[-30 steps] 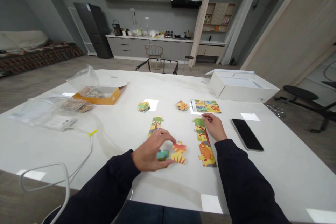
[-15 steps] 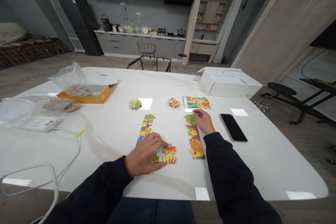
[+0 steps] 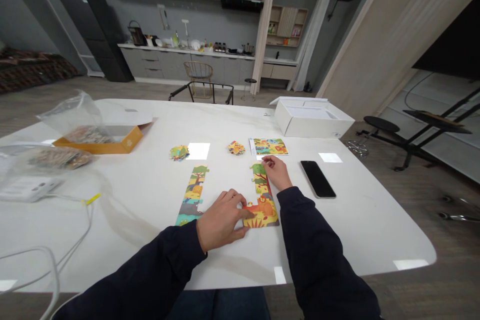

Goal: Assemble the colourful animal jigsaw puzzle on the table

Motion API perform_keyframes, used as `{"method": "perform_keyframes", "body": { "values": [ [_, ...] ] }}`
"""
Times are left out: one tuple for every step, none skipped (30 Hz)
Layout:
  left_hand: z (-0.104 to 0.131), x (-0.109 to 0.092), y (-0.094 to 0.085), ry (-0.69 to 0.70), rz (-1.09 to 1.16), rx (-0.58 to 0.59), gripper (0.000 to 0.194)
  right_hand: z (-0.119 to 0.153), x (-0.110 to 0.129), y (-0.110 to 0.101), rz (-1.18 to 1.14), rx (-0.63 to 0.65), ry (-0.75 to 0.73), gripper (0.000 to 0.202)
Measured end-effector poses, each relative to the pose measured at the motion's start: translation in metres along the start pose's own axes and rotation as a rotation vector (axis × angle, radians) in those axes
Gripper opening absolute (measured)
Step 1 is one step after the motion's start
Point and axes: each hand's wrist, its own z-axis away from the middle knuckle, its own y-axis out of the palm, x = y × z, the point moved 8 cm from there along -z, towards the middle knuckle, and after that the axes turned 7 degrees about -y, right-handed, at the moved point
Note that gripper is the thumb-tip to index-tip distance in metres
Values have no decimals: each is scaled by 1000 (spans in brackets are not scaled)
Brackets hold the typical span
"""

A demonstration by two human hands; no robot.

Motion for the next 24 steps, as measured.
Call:
{"method": "perform_keyframes", "body": {
  "values": [
    [1, 1, 2, -3, -2, 10, 28, 0, 0, 1, 6, 1, -8, 25],
    [1, 2, 2, -6, -5, 17, 28, 0, 0, 1, 14, 1, -14, 25],
    [2, 3, 3, -8, -9, 21, 29, 0, 0, 1, 21, 0, -18, 24],
    [2, 3, 3, -7, -14, 25, 29, 0, -1, 1, 27, -2, -21, 24],
    [2, 3, 3, -5, -22, 29, 30, 0, -1, 1, 31, -3, -22, 24],
    [2, 2, 3, -3, -30, 32, 30, 0, -2, 1, 34, -4, -22, 23],
    [2, 2, 3, 0, -39, 36, 30, 0, -3, 2, 34, -3, -22, 24],
    [2, 1, 2, 2, -51, 40, 30, 0, -3, 2, 34, -3, -22, 24],
    [2, 0, 2, 5, -65, 44, 29, 0, -4, 2, 33, -2, -20, 24],
    [2, -1, 2, 6, -80, 48, 28, 0, -4, 2, 32, -2, -19, 24],
    [3, -2, 1, 8, -95, 51, 28, 0, -4, 2, 31, -3, -16, 24],
    [3, -3, 1, 9, -106, 53, 27, 0, -4, 2, 30, -4, -14, 25],
    [3, -3, 0, 10, -113, 53, 26, 0, -4, 2, 29, -5, -11, 24],
    [4, -3, 0, 10, -118, 52, 26, 0, -3, 1, 28, -6, -9, 24],
    [4, -4, -1, 9, -122, 50, 26, 1, -2, 1, 26, -5, -7, 24],
    [4, -4, -1, 9, -127, 47, 27, 1, -2, 1, 25, -4, -4, 24],
    [5, -5, 0, 8, -135, 44, 28, 1, -1, 1, 24, -2, -1, 24],
    [5, -7, 0, 10, -146, 39, 29, 1, 0, 1, 24, 0, 2, 24],
    [5, -9, 1, 15, -158, 36, 30, 1, 1, 1, 24, 1, 5, 24],
    [6, -11, 2, 20, -170, 34, 29, 1, 1, 0, 25, 2, 8, 24],
    [6, -13, 2, 26, -177, 34, 29, 1, 2, 0, 27, 2, 11, 24],
    [6, -15, 2, 32, -178, 35, 28, 1, 2, 0, 28, 2, 13, 25],
    [7, -16, 1, 42, -169, 39, 28, 1, 2, 0, 29, 3, 14, 25],
    [7, -15, -2, 56, -147, 44, 29, 1, 2, 0, 29, 4, 14, 25]
  ]
}}
